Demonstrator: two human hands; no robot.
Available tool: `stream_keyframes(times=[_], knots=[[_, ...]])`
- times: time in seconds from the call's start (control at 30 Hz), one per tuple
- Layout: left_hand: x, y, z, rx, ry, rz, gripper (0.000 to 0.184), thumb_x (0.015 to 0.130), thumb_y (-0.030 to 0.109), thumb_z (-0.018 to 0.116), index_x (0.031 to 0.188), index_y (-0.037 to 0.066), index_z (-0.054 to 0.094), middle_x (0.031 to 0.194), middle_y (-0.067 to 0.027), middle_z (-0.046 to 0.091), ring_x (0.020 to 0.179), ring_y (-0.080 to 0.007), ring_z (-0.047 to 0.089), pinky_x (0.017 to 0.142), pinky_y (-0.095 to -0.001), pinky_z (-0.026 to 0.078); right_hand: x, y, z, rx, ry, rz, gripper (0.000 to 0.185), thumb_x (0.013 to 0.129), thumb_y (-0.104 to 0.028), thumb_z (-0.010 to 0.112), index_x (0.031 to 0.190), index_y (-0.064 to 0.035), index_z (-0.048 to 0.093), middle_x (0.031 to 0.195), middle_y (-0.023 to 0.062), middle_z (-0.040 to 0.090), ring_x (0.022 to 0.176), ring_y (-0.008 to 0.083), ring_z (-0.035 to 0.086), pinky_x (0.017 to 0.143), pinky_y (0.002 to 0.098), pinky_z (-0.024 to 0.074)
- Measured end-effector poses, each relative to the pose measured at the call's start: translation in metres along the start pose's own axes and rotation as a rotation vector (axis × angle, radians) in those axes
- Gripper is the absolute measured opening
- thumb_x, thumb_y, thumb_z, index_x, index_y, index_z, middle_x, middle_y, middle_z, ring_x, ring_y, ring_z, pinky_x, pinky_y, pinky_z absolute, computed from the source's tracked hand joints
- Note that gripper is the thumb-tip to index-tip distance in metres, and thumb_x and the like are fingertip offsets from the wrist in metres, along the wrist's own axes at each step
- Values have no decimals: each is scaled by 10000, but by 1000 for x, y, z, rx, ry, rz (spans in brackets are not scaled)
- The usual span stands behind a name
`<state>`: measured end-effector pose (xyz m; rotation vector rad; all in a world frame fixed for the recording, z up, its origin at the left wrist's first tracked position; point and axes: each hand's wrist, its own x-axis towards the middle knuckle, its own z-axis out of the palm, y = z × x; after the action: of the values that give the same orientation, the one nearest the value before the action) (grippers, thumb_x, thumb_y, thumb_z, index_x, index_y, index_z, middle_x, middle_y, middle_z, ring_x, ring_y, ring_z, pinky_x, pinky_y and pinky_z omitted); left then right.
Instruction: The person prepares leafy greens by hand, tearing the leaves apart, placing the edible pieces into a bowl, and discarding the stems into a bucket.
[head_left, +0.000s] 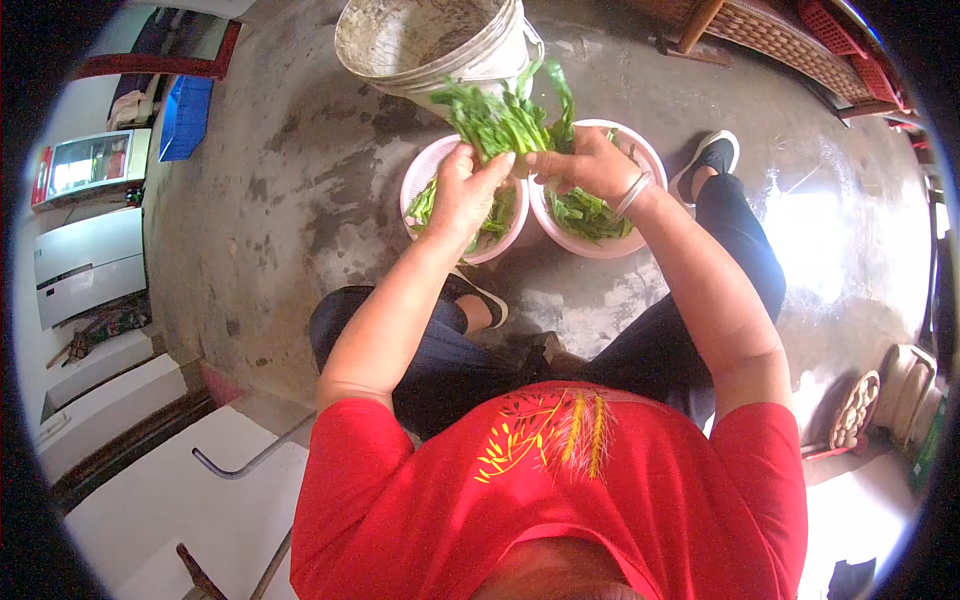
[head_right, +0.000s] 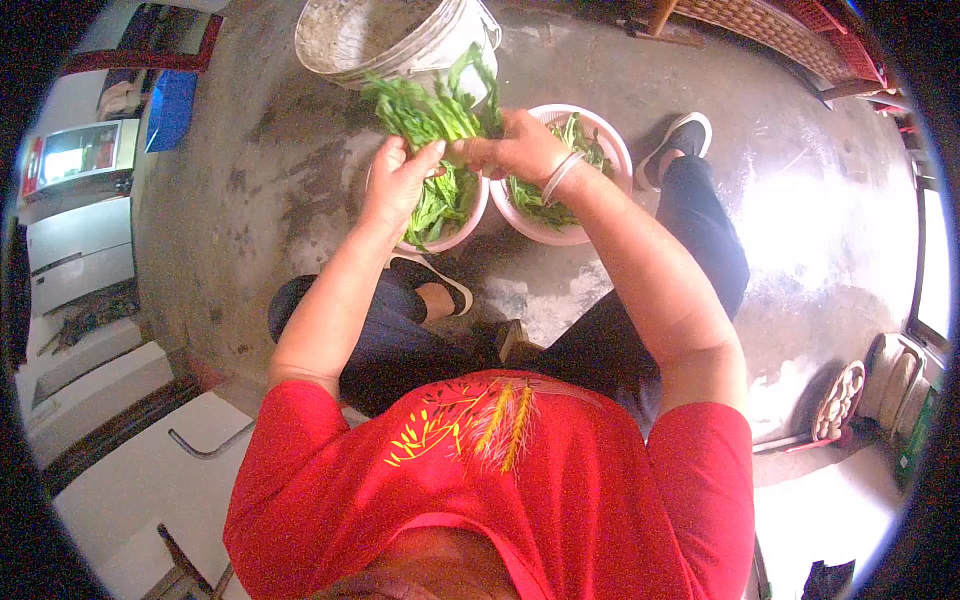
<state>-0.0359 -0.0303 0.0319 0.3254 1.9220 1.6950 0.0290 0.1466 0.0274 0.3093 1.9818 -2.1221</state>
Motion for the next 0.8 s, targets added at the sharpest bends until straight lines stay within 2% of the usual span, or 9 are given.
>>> stream_keyframes(times=[0.07, 0.17, 0.33, 0.43, 0.47, 0.6, 0.7, 0.73, 0.8], knots=[[4, -15, -2, 170, -33, 76, 152, 826, 57, 579, 974, 23, 561, 905, -40, 608, 767, -106, 583, 706, -257, 486, 2, 6, 4, -27, -11, -6, 309, 781, -281, 670, 900, 0, 621, 728, 64, 626, 618, 122, 578, 538, 236, 471], [3, -13, 0, 98, -65, 38, 170, 832, 54, 566, 1000, 25, 556, 933, -40, 607, 805, -108, 584, 708, -256, 489, 4, 11, 3, 103, -33, -10, 318, 775, -289, 676, 899, -1, 620, 742, 69, 631, 608, 123, 577, 546, 241, 475], [0, 4, 1, -394, -34, -91, 165, 855, 135, 567, 1014, 106, 534, 969, -1, 587, 893, -116, 551, 742, -314, 475, -3, -5, 5, 246, 150, 34, 295, 823, -271, 616, 934, 2, 618, 801, 76, 639, 682, 132, 592, 581, 252, 470], [0, 12, 5, -526, 54, -86, 161, 866, 117, 541, 1021, 79, 521, 942, -30, 580, 825, -131, 569, 672, -265, 487, -1, -1, 3, 360, 180, 51, 295, 840, -265, 590, 968, -1, 615, 852, 75, 637, 747, 133, 594, 614, 247, 464], [0, 13, 5, -545, 79, -64, 151, 877, 122, 514, 1018, 67, 519, 974, -66, 594, 846, -156, 582, 679, -278, 497, 0, 2, 1, 396, 178, 55, 295, 842, -263, 586, 979, -3, 615, 868, 74, 637, 765, 133, 593, 623, 244, 463], [10, 10, -14, -541, 35, -111, 169, 889, 126, 465, 1033, 56, 519, 1039, -125, 597, 913, -187, 586, 719, -301, 515, 1, -3, -13, 420, 296, 138, 265, 846, -249, 579, 972, -20, 620, 886, 73, 631, 772, 133, 590, 636, 247, 457], [8, 6, -12, -407, -40, -180, 189, 881, 129, 486, 1048, 48, 522, 1067, -125, 591, 944, -199, 589, 745, -294, 507, -5, -3, -13, 313, 218, 53, 271, 842, -273, 590, 937, -21, 628, 849, 70, 630, 753, 123, 581, 618, 239, 446], [5, 3, -9, -312, -66, -193, 233, 881, 119, 479, 1108, 70, 500, 1059, -87, 596, 918, -178, 592, 694, -263, 499, -3, -1, -12, 321, 180, 69, 275, 842, -279, 591, 927, -20, 628, 826, 64, 629, 738, 120, 578, 612, 236, 445], [0, 1, -4, -278, -186, -229, 251, 880, 119, 480, 1129, 88, 494, 1045, -57, 599, 899, -158, 589, 649, -240, 477, 1, 4, -9, 337, 106, 105, 284, 843, -292, 593, 908, -18, 630, 781, 52, 628, 707, 116, 572, 600, 232, 441]])
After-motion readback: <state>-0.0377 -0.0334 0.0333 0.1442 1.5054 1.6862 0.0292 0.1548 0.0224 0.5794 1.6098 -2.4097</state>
